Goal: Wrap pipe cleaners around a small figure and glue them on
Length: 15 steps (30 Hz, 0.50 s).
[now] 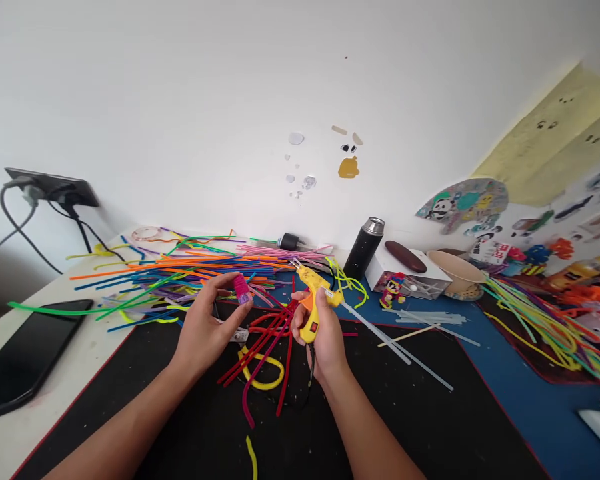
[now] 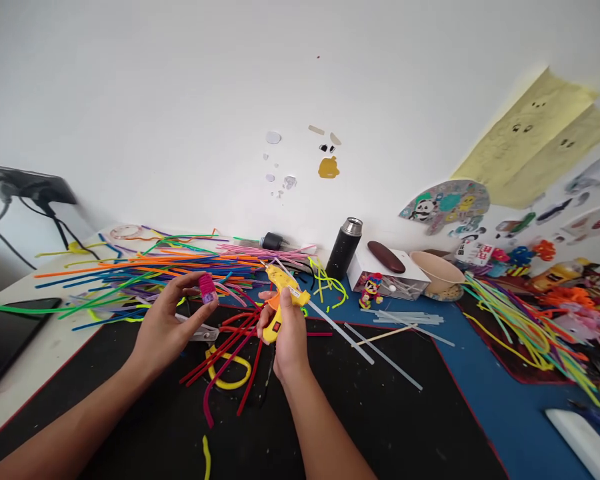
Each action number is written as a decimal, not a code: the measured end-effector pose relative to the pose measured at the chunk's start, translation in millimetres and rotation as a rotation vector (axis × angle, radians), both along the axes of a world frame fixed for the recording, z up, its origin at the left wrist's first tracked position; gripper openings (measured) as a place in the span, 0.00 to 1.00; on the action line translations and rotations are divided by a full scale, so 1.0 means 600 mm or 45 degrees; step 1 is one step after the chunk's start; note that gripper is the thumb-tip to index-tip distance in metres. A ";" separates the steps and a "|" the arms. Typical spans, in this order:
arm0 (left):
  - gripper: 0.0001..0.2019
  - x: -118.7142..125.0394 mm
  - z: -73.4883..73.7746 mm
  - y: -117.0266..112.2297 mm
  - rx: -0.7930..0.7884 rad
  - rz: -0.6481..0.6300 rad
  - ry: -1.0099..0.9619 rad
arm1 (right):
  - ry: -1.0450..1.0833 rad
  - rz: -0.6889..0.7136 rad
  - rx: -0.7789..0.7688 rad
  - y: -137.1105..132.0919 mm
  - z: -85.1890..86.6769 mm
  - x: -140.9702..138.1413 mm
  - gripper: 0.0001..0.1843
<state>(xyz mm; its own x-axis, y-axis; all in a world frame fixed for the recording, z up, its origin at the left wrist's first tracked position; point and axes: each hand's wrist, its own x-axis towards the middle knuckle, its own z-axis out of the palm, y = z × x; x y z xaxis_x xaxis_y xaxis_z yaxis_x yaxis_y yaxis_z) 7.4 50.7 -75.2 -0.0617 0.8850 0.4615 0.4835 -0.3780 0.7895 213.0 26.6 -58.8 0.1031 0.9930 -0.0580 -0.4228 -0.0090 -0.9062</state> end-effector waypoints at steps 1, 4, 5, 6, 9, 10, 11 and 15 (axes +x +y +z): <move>0.23 0.000 -0.001 0.000 0.008 -0.005 0.005 | 0.036 -0.002 -0.031 -0.006 -0.001 0.005 0.35; 0.22 0.003 -0.003 -0.002 0.032 -0.031 0.016 | 0.071 -0.026 -0.108 -0.029 -0.006 0.025 0.36; 0.22 0.004 -0.003 -0.003 0.034 -0.044 0.018 | 0.067 -0.050 -0.130 -0.038 -0.008 0.033 0.36; 0.22 0.006 -0.004 -0.004 0.034 -0.058 0.017 | 0.061 -0.069 -0.154 -0.047 -0.010 0.042 0.35; 0.21 0.009 -0.002 -0.007 0.025 -0.103 0.005 | 0.068 -0.124 -0.247 -0.074 -0.020 0.067 0.34; 0.21 0.009 -0.002 -0.008 0.023 -0.114 0.001 | 0.074 -0.152 -0.281 -0.083 -0.023 0.075 0.33; 0.21 0.009 -0.001 -0.009 0.022 -0.121 0.001 | 0.076 -0.177 -0.315 -0.090 -0.027 0.082 0.33; 0.21 0.007 -0.001 -0.009 0.017 -0.104 -0.013 | 0.069 -0.223 -0.417 -0.110 -0.033 0.104 0.29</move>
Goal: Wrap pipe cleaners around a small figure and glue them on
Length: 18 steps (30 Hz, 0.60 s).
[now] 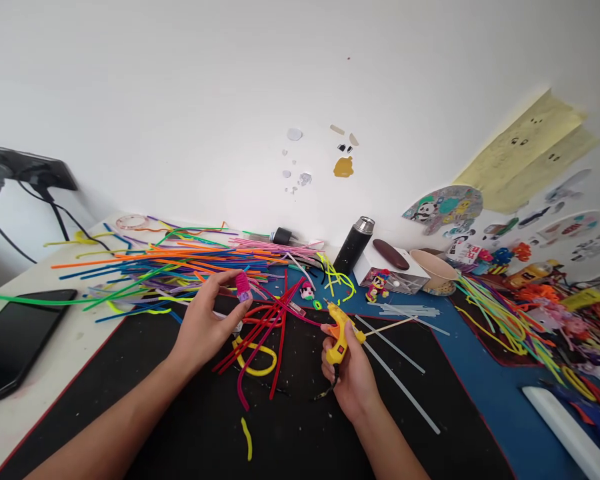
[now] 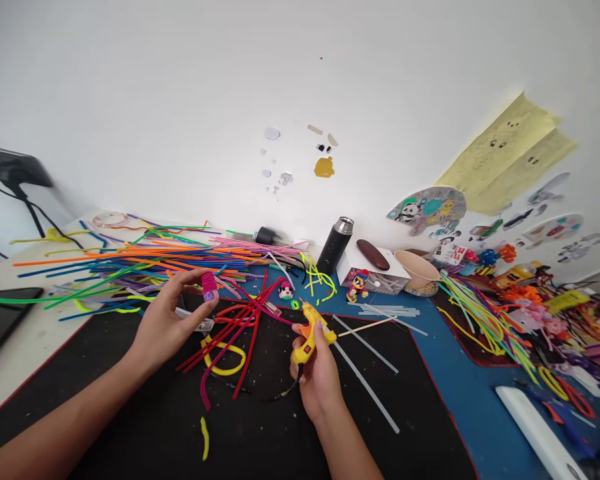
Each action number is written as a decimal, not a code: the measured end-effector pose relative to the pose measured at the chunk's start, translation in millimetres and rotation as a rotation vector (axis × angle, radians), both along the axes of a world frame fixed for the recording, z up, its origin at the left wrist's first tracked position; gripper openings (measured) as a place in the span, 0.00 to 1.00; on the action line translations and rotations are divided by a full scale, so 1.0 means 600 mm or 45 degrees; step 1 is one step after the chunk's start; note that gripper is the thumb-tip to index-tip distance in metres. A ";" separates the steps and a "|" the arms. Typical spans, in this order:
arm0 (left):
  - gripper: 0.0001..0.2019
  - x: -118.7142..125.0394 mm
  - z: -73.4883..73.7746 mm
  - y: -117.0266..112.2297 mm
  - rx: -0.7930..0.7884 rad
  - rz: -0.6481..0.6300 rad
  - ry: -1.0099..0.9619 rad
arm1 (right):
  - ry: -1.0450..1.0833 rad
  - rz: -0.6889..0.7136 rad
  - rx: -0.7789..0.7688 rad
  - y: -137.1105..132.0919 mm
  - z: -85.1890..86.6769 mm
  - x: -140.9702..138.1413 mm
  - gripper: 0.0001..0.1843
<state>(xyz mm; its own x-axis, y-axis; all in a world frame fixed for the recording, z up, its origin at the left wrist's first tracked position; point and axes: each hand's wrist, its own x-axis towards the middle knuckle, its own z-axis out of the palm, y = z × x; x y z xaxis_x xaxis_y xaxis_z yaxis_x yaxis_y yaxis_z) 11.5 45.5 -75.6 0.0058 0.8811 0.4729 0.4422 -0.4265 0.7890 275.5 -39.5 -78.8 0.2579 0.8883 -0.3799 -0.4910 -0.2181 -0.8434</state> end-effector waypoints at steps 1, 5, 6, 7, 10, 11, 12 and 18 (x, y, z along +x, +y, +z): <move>0.22 0.000 0.000 0.000 -0.007 0.001 -0.007 | 0.006 -0.007 -0.014 -0.002 0.002 0.004 0.29; 0.22 -0.001 -0.002 -0.001 -0.044 -0.015 -0.021 | 0.023 -0.004 -0.069 0.001 0.017 0.016 0.27; 0.23 -0.001 -0.003 -0.002 -0.050 -0.021 -0.022 | 0.024 0.000 -0.076 0.003 0.020 0.018 0.26; 0.23 -0.001 -0.003 -0.002 -0.054 -0.025 -0.024 | 0.031 0.005 -0.079 0.005 0.022 0.020 0.26; 0.23 0.000 -0.005 -0.003 -0.071 -0.029 -0.032 | 0.099 0.018 -0.096 0.007 0.022 0.025 0.23; 0.24 0.000 -0.005 -0.003 -0.076 -0.026 -0.034 | 0.122 0.027 -0.109 0.007 0.021 0.026 0.23; 0.24 0.000 -0.005 -0.003 -0.081 -0.021 -0.036 | 0.131 0.040 -0.122 0.007 0.019 0.026 0.22; 0.24 -0.002 -0.005 -0.003 -0.086 -0.012 -0.045 | -0.039 0.183 -0.215 -0.011 0.020 0.034 0.26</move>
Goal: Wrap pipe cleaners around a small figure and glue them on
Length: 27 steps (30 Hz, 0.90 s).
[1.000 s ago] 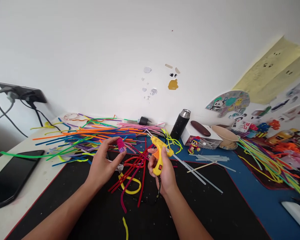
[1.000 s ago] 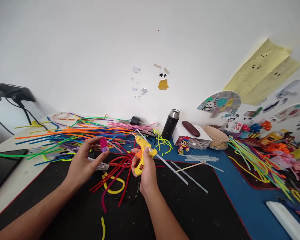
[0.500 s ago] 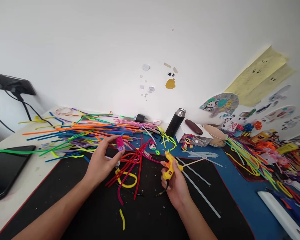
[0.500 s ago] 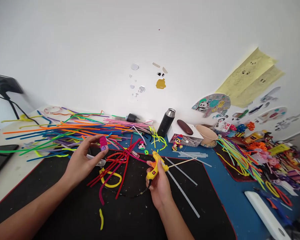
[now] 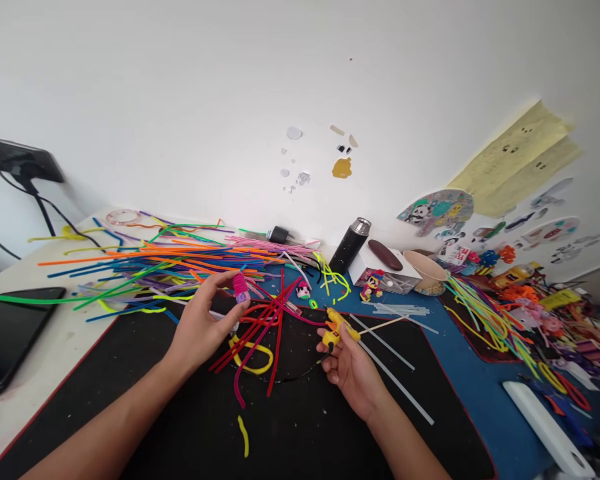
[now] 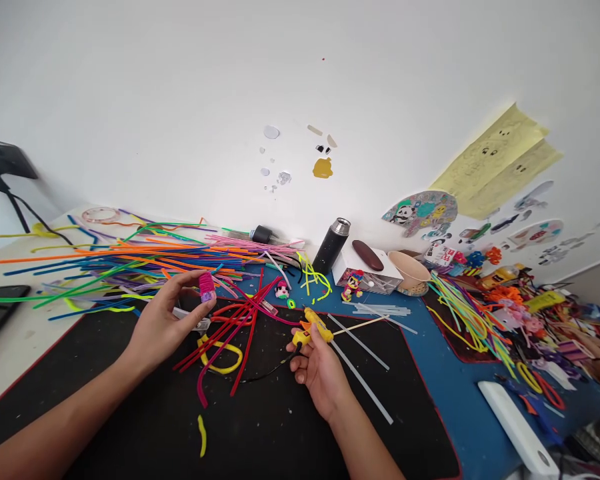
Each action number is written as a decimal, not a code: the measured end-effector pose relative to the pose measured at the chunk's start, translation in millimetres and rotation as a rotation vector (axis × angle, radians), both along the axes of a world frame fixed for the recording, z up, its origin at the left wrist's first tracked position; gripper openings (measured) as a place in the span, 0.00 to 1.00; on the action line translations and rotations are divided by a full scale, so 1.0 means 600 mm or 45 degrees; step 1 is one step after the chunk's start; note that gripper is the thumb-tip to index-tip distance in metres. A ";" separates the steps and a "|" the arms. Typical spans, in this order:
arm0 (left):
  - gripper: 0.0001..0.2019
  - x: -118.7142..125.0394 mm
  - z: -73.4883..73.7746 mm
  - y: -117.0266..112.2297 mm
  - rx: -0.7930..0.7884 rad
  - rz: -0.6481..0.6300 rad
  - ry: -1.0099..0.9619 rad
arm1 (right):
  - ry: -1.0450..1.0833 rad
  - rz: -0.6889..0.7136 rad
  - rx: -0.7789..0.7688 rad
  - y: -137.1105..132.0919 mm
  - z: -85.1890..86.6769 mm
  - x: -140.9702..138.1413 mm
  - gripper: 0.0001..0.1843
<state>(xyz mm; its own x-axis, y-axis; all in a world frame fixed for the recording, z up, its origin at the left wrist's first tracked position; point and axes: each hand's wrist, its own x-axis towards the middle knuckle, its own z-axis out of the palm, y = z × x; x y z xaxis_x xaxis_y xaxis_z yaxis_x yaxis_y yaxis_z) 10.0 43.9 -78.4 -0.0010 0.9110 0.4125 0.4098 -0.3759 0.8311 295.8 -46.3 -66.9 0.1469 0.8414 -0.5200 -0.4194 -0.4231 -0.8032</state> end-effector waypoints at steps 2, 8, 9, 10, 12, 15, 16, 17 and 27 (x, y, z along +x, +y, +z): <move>0.24 0.000 0.001 0.000 -0.010 0.003 -0.008 | -0.126 0.099 -0.044 -0.015 0.000 0.009 0.27; 0.23 0.003 0.003 -0.001 -0.021 -0.020 -0.049 | -0.676 0.489 -0.147 -0.054 0.003 0.044 0.31; 0.23 0.004 0.003 -0.001 -0.030 -0.021 -0.058 | -0.746 0.488 -0.120 -0.054 0.007 0.046 0.32; 0.23 0.004 0.004 -0.002 -0.041 -0.022 -0.067 | -0.801 0.474 -0.080 -0.052 0.011 0.045 0.32; 0.23 0.005 0.003 -0.002 -0.054 -0.028 -0.073 | -0.874 0.432 0.035 -0.045 0.018 0.035 0.31; 0.22 0.005 0.002 -0.003 -0.035 -0.020 -0.061 | -1.024 0.393 0.240 -0.034 0.021 0.008 0.28; 0.22 0.005 0.002 -0.002 -0.027 -0.018 -0.052 | -1.099 0.398 0.298 -0.032 0.020 -0.002 0.26; 0.21 0.004 0.001 -0.002 -0.021 -0.016 -0.046 | -1.178 0.417 0.346 -0.032 0.017 -0.012 0.26; 0.21 0.001 -0.008 0.004 -0.019 -0.039 -0.035 | -1.474 0.749 0.808 -0.049 -0.005 -0.082 0.16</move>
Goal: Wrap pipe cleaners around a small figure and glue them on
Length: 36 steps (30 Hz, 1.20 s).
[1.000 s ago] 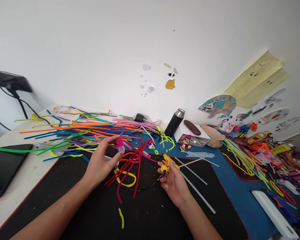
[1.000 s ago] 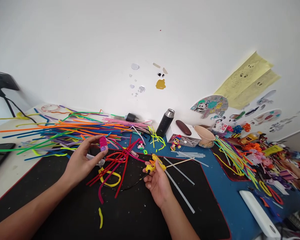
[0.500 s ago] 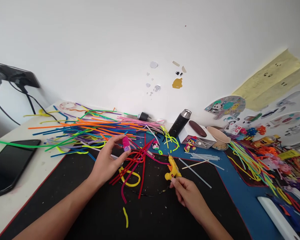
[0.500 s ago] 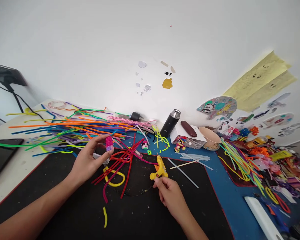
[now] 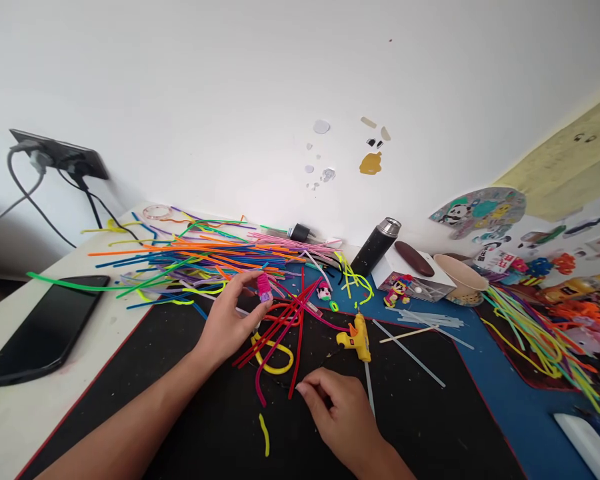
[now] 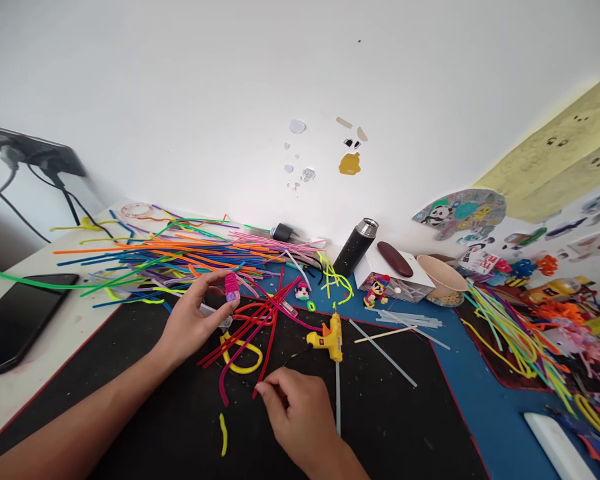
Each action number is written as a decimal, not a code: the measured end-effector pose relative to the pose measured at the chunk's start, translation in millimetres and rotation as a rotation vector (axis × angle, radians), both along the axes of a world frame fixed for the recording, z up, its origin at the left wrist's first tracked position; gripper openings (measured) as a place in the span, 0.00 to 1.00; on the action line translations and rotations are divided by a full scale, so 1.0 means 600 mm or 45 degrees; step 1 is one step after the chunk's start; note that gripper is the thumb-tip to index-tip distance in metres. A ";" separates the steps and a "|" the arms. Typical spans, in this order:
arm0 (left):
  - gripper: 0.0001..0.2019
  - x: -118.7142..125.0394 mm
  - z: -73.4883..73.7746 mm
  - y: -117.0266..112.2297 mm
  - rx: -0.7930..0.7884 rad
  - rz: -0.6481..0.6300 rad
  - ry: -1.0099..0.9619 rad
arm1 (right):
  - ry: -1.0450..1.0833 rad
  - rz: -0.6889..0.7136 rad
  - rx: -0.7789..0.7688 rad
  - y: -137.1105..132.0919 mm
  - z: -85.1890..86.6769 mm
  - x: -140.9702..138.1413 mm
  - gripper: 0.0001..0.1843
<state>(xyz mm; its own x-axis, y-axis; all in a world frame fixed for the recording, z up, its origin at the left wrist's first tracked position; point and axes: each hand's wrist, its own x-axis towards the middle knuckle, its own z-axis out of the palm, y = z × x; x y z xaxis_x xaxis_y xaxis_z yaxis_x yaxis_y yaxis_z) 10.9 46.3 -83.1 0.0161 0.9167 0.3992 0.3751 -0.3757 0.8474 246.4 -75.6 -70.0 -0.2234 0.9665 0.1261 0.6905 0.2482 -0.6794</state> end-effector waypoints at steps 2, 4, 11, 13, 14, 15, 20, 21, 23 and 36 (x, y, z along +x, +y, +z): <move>0.22 0.000 0.000 0.000 -0.010 -0.001 -0.006 | -0.023 0.083 0.066 0.005 0.003 -0.005 0.14; 0.22 0.000 0.000 0.000 -0.025 -0.002 -0.009 | -0.078 0.073 0.109 0.014 0.004 -0.003 0.11; 0.22 -0.001 0.005 -0.002 -0.079 0.002 -0.007 | -0.510 -0.062 -0.026 0.025 -0.011 0.041 0.14; 0.22 -0.001 0.004 -0.001 -0.077 -0.002 -0.006 | -0.524 -0.118 -0.138 0.018 -0.008 0.052 0.14; 0.22 -0.001 0.003 -0.001 -0.071 -0.006 -0.005 | -0.498 -0.138 -0.198 0.015 -0.004 0.055 0.13; 0.23 -0.001 0.003 -0.001 -0.064 -0.011 -0.004 | -0.452 -0.145 -0.254 0.011 0.001 0.055 0.13; 0.22 -0.001 0.003 -0.001 -0.034 -0.007 0.006 | -0.202 -0.024 -0.355 -0.001 0.039 0.025 0.14; 0.22 -0.001 0.003 -0.001 -0.033 -0.003 0.005 | -0.173 0.000 -0.341 -0.001 0.045 0.015 0.14; 0.22 -0.001 0.004 -0.001 -0.041 -0.002 -0.002 | -0.130 0.051 -0.270 0.006 0.055 -0.004 0.13; 0.21 0.000 0.003 -0.002 -0.037 -0.037 -0.033 | -0.851 0.314 0.110 0.132 0.032 -0.055 0.10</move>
